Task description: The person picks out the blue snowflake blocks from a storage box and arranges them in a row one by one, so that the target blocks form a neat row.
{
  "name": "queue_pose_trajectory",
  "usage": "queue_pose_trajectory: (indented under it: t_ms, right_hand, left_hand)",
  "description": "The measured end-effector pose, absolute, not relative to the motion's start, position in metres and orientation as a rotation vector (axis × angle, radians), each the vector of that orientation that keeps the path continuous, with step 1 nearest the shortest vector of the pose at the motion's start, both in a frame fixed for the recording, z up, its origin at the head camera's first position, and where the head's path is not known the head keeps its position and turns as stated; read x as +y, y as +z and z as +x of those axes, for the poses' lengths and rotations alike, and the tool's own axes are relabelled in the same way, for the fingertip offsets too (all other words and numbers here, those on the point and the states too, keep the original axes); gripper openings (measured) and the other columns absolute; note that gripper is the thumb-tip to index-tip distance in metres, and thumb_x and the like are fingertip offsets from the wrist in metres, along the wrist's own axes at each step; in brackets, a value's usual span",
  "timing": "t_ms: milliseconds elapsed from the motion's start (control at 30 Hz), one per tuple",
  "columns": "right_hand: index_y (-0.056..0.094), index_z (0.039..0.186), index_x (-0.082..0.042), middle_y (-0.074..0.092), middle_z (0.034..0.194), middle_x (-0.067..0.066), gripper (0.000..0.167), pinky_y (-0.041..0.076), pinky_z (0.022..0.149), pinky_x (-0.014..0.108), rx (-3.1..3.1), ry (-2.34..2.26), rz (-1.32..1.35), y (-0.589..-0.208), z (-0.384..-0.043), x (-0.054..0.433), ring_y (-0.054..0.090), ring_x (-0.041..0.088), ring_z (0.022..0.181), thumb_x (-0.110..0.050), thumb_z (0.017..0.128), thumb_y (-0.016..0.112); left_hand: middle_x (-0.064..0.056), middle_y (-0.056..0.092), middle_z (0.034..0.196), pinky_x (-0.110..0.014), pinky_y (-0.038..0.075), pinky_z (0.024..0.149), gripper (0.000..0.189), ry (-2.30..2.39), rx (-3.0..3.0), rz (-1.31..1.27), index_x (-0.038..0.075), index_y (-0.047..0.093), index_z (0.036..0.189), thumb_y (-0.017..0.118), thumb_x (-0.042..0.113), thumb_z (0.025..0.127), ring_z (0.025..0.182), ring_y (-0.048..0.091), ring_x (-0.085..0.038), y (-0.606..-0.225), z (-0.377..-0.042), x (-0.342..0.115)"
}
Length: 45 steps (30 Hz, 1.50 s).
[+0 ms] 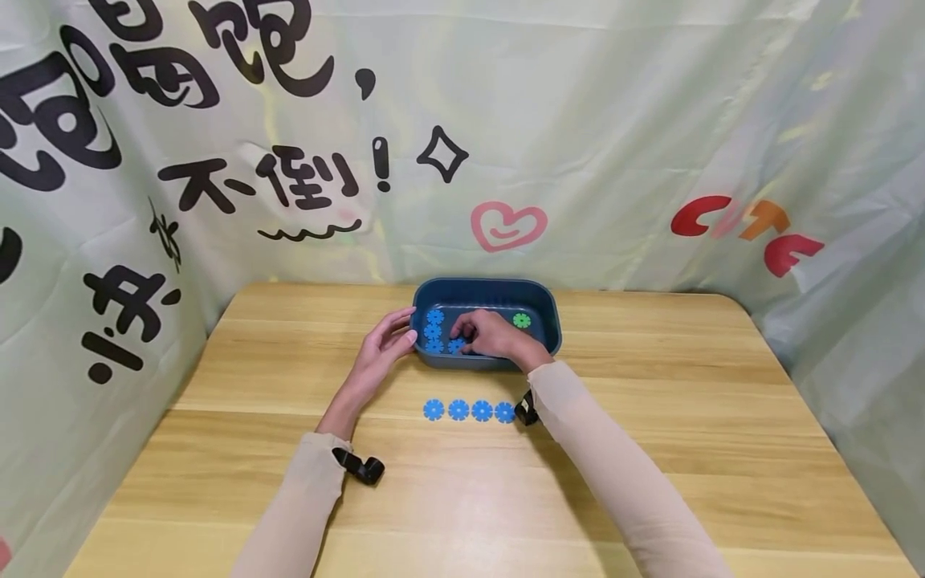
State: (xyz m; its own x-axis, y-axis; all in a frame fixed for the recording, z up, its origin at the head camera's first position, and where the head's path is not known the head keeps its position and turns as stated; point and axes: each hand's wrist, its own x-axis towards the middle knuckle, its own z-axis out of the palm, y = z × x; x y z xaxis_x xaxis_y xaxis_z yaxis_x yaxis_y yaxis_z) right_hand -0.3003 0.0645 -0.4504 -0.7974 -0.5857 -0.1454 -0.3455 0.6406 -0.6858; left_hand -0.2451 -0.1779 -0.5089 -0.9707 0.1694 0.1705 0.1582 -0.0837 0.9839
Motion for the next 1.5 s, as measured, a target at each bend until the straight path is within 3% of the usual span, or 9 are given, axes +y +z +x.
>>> queue_pose_trajectory:
  t_ms: [267, 533, 700, 867, 1167, 1500]
  right_hand:
    - [0.068, 0.110, -0.005, 0.065, 0.099, 0.009, 0.023, 0.053, 0.091, 0.037, 2.551, -0.950, -0.756, -0.452, -0.302, 0.065, 0.058, 0.024, 0.093, -0.006, 0.090, 0.078]
    - [0.062, 0.111, -0.003, 0.067, 0.100, 0.011, 0.023, 0.053, 0.089, 0.040, 2.574, -1.010, -0.766, -0.451, -0.301, 0.068, 0.059, 0.026, 0.090, 0.003, 0.091, 0.071]
    - [0.066, 0.108, -0.004, 0.067, 0.095, 0.008, 0.014, 0.054, 0.088, 0.039, 2.622, -1.064, -0.781, -0.451, -0.300, 0.071, 0.060, 0.023, 0.087, 0.002, 0.095, 0.066]
    - [0.068, 0.106, -0.005, 0.067, 0.093, 0.005, 0.008, 0.055, 0.082, 0.036, 2.669, -1.135, -0.815, -0.448, -0.298, 0.074, 0.059, 0.021, 0.081, -0.004, 0.100, 0.063]
    - [0.066, 0.116, -0.003, 0.067, 0.094, 0.008, 0.016, 0.060, 0.073, 0.031, 2.655, -1.331, -0.690, -0.437, -0.286, 0.079, 0.065, 0.024, 0.079, -0.009, 0.104, 0.059]
    - [0.065, 0.120, -0.003, 0.065, 0.095, 0.007, 0.020, 0.061, 0.069, 0.030, 2.638, -1.553, -0.658, -0.427, -0.270, 0.094, 0.068, 0.024, 0.076, -0.008, 0.101, 0.064]
  left_hand:
    - [-0.015, 0.048, 0.148, -0.034, 0.054, 0.098, 0.050, 2.263, 2.148, 0.366, 0.014, 0.050, 0.149, 0.063, 0.026, 0.103, 0.134, 0.050, -0.030, -0.509, -0.246, -0.177]
    - [-0.024, 0.041, 0.152, -0.035, 0.053, 0.101, 0.052, 2.247, 2.130, 0.366, 0.004, 0.042, 0.152, 0.059, 0.018, 0.105, 0.138, 0.043, -0.041, -0.502, -0.243, -0.177]
    - [-0.028, 0.040, 0.151, -0.037, 0.052, 0.101, 0.053, 2.250, 2.108, 0.378, -0.001, 0.042, 0.151, 0.060, 0.016, 0.104, 0.138, 0.041, -0.046, -0.487, -0.233, -0.173]
    - [-0.028, 0.041, 0.150, -0.039, 0.052, 0.102, 0.052, 2.261, 2.092, 0.373, 0.000, 0.044, 0.150, 0.061, 0.015, 0.104, 0.138, 0.041, -0.045, -0.483, -0.230, -0.172]
    - [-0.020, 0.045, 0.149, -0.038, 0.052, 0.102, 0.050, 2.259, 2.095, 0.324, 0.003, 0.046, 0.150, 0.061, 0.016, 0.104, 0.137, 0.045, -0.039, -0.482, -0.231, -0.173]
    - [-0.016, 0.044, 0.151, -0.041, 0.051, 0.102, 0.050, 2.260, 2.100, 0.328, 0.010, 0.045, 0.152, 0.059, 0.017, 0.105, 0.137, 0.046, -0.035, -0.506, -0.244, -0.176]
